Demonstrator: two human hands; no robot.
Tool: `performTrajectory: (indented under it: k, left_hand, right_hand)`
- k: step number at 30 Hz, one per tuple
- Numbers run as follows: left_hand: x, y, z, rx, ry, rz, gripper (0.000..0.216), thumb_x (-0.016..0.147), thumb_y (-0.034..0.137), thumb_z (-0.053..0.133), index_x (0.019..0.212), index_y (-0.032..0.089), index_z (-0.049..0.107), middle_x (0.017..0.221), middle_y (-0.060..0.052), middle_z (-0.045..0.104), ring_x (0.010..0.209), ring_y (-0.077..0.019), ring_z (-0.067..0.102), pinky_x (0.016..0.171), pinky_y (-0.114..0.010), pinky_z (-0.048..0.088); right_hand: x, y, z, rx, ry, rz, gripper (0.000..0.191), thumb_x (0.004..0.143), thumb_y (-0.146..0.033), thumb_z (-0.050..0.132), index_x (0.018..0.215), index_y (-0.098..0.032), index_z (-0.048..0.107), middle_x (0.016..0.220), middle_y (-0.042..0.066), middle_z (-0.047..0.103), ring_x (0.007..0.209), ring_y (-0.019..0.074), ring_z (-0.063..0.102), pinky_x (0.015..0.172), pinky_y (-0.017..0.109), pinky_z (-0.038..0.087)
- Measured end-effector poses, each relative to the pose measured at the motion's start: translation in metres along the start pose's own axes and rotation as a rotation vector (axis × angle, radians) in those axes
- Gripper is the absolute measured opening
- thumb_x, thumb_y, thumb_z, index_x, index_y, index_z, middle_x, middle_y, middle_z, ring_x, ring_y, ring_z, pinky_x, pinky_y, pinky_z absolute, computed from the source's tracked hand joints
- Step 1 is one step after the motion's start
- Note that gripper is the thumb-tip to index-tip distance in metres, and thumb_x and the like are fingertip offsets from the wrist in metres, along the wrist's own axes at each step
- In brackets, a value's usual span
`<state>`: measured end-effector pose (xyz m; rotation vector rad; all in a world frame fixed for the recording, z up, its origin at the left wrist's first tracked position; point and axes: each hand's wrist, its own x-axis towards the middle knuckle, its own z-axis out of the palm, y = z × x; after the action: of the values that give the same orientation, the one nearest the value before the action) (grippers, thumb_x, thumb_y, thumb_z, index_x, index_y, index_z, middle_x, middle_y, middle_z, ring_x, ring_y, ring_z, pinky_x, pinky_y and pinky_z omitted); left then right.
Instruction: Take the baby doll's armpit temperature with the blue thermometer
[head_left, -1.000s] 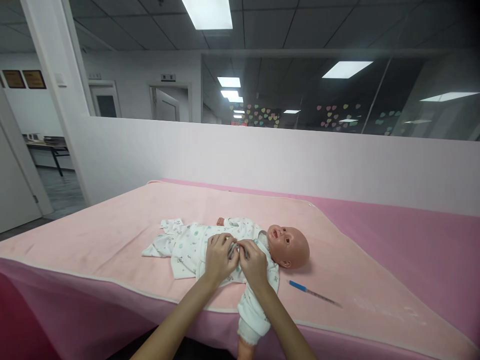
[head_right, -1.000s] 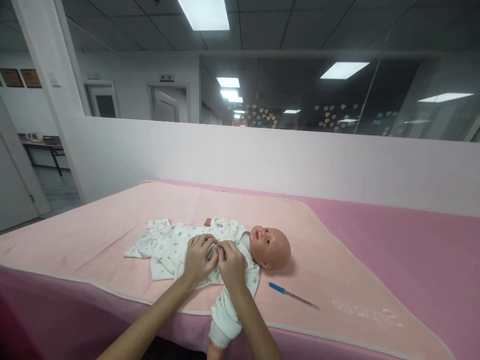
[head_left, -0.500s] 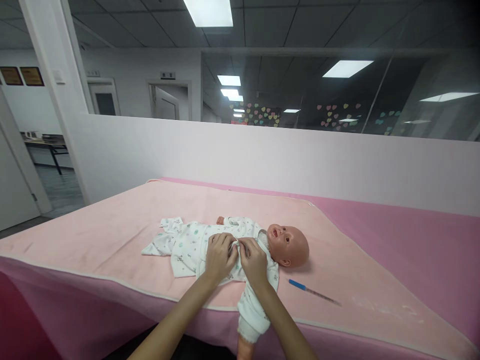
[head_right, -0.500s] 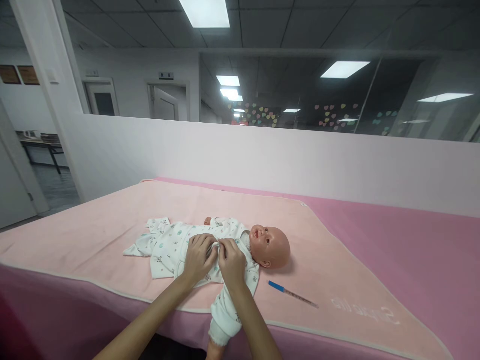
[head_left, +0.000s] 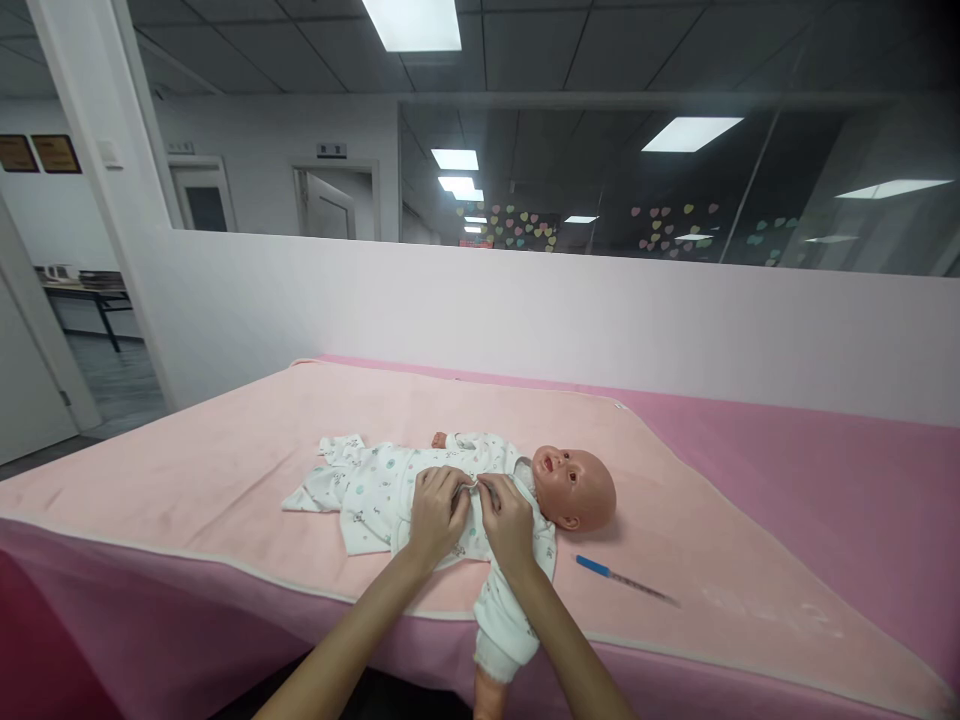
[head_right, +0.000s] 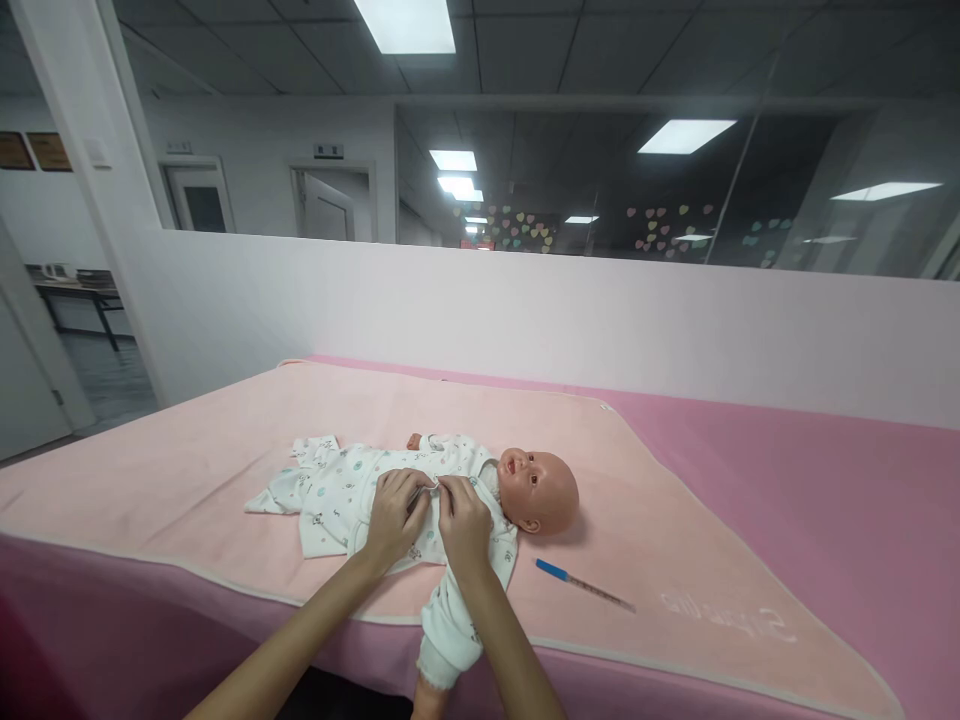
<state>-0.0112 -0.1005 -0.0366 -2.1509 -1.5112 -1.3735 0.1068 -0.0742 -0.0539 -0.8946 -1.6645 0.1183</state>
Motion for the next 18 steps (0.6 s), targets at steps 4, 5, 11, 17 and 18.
performTrajectory:
  k: [4,5,11,17,18]
  left_hand:
    - [0.0005,0.0015,-0.001,0.018,-0.015,-0.007,0.013,0.081,0.015,0.039,0.08,0.021,0.051,0.08,0.0,0.057,0.079,-0.0156,0.05,0.078,-0.033,0.034]
    - [0.0007,0.0019,-0.0014,0.023,-0.02,-0.006,0.013,0.08,0.015,0.039,0.079,0.02,0.05,0.079,0.0,0.056,0.078,-0.0157,0.049,0.078,-0.033,0.034]
    - [0.0003,0.0011,-0.0028,0.046,-0.043,0.018,0.007,0.076,0.017,0.041,0.073,0.02,0.047,0.077,-0.001,0.053,0.075,-0.0166,0.047,0.076,-0.033,0.035]
    - [-0.0002,-0.0006,-0.0058,0.09,0.017,0.001,0.015,0.079,0.025,0.044,0.066,0.019,0.049,0.078,-0.002,0.053,0.075,-0.0166,0.047,0.075,-0.034,0.035]
    - [-0.0007,-0.0009,-0.0073,0.095,0.028,-0.008,0.015,0.079,0.025,0.045,0.066,0.019,0.049,0.079,-0.003,0.054,0.076,-0.0168,0.047,0.076,-0.035,0.034]
  right_hand:
    - [-0.0008,0.0,-0.0007,0.023,0.011,-0.006,0.02,0.085,-0.02,0.041,0.086,-0.019,0.061,0.08,0.004,0.065,0.072,0.0146,0.06,0.064,0.025,0.045]
    - [-0.001,-0.0001,-0.0009,0.032,0.015,-0.006,0.02,0.085,-0.02,0.041,0.086,-0.019,0.061,0.079,0.004,0.065,0.072,0.0145,0.06,0.064,0.025,0.045]
    - [-0.0009,-0.0023,-0.0026,0.043,0.032,0.018,0.021,0.086,-0.021,0.041,0.084,-0.019,0.061,0.078,0.004,0.065,0.07,0.0147,0.059,0.063,0.025,0.045]
    - [-0.0005,-0.0032,-0.0043,0.033,0.039,0.024,0.02,0.086,-0.022,0.041,0.085,-0.019,0.061,0.078,0.004,0.064,0.072,0.0147,0.058,0.064,0.025,0.044]
    - [-0.0005,-0.0032,-0.0043,0.032,0.04,0.027,0.02,0.086,-0.022,0.041,0.085,-0.019,0.061,0.079,0.004,0.064,0.072,0.0147,0.058,0.064,0.025,0.044]
